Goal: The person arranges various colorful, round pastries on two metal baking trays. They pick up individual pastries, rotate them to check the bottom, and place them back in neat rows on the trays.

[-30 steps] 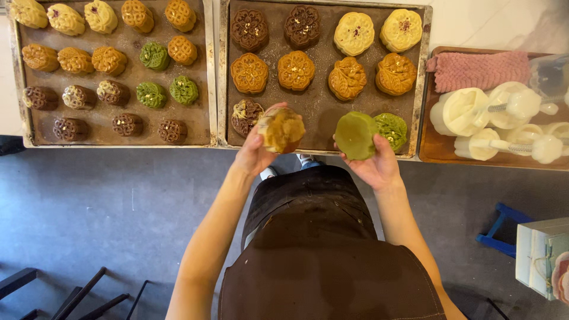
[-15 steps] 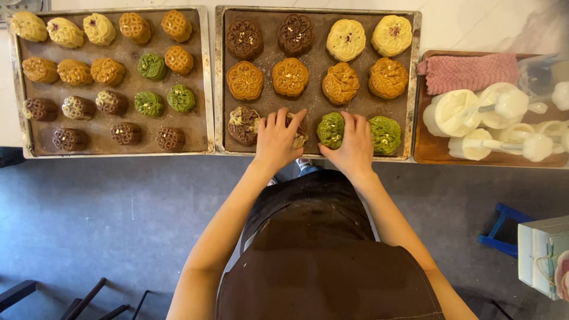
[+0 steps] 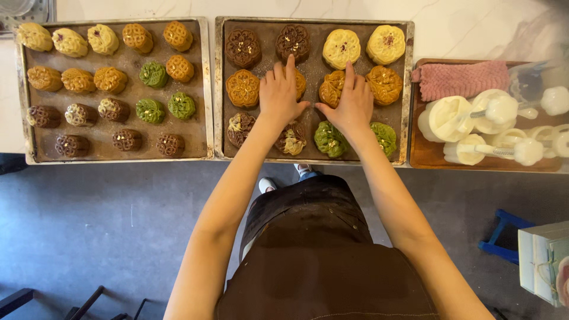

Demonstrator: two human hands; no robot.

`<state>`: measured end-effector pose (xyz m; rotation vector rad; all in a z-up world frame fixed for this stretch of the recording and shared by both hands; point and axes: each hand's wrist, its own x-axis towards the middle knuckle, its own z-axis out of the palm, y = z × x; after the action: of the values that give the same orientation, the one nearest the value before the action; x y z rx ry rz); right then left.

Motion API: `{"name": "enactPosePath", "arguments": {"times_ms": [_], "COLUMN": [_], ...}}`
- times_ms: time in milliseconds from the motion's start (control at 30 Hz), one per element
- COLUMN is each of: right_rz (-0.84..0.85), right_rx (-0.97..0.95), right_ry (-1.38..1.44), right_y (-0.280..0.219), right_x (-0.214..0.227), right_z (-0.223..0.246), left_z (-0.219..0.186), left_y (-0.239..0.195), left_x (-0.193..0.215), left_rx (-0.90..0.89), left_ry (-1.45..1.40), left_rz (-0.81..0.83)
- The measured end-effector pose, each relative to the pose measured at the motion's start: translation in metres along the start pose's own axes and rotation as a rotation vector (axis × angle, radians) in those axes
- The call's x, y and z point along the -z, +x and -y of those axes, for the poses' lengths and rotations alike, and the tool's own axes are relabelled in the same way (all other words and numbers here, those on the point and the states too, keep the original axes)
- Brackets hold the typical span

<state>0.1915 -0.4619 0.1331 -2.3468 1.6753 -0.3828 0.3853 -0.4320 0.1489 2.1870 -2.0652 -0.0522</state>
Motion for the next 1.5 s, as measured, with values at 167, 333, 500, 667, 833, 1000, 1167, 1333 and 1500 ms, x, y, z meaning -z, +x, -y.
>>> {"name": "enactPosePath", "arguments": {"times_ms": [167,333,500,667,833,1000,1167,1333,1500], "right_rz": [0.059,-0.027,0.261,0.467,0.215,0.000,0.078,-0.024,-0.062], "right_rx": [-0.084,-0.057,-0.440,-0.280,-0.332,-0.004,-0.005,0.101,0.084], "right_ry": [0.053,0.242,1.057,1.961,0.782,0.184,0.067,0.085,-0.005], "right_y": [0.007,0.007,-0.007,-0.026,-0.022,-0.009,-0.010,0.009,0.053], "right_x": [-0.001,0.021,0.059,0.085,0.069,0.032,0.013,0.013,0.016], "right_z": [0.003,0.003,-0.007,-0.013,0.003,0.013,0.005,-0.004,-0.013], "left_z": [0.002,0.015,0.023,0.019,0.016,0.006,0.008,0.024,0.030], "left_y": [0.003,-0.002,-0.023,-0.056,-0.046,-0.028,-0.026,-0.005,0.052], "left_x": [-0.006,0.005,0.032,0.052,0.054,0.030,0.004,-0.008,-0.009], "left_rx": [0.017,0.013,0.193,0.262,0.321,0.039,-0.029,-0.072,0.021], "left_ry": [0.006,-0.229,-1.147,-2.211,-1.497,-0.327,-0.142,-0.236,-0.141], "left_rz": [-0.013,-0.086,-0.022,0.198,0.060,-0.120,-0.213,-0.236,-0.203]}}
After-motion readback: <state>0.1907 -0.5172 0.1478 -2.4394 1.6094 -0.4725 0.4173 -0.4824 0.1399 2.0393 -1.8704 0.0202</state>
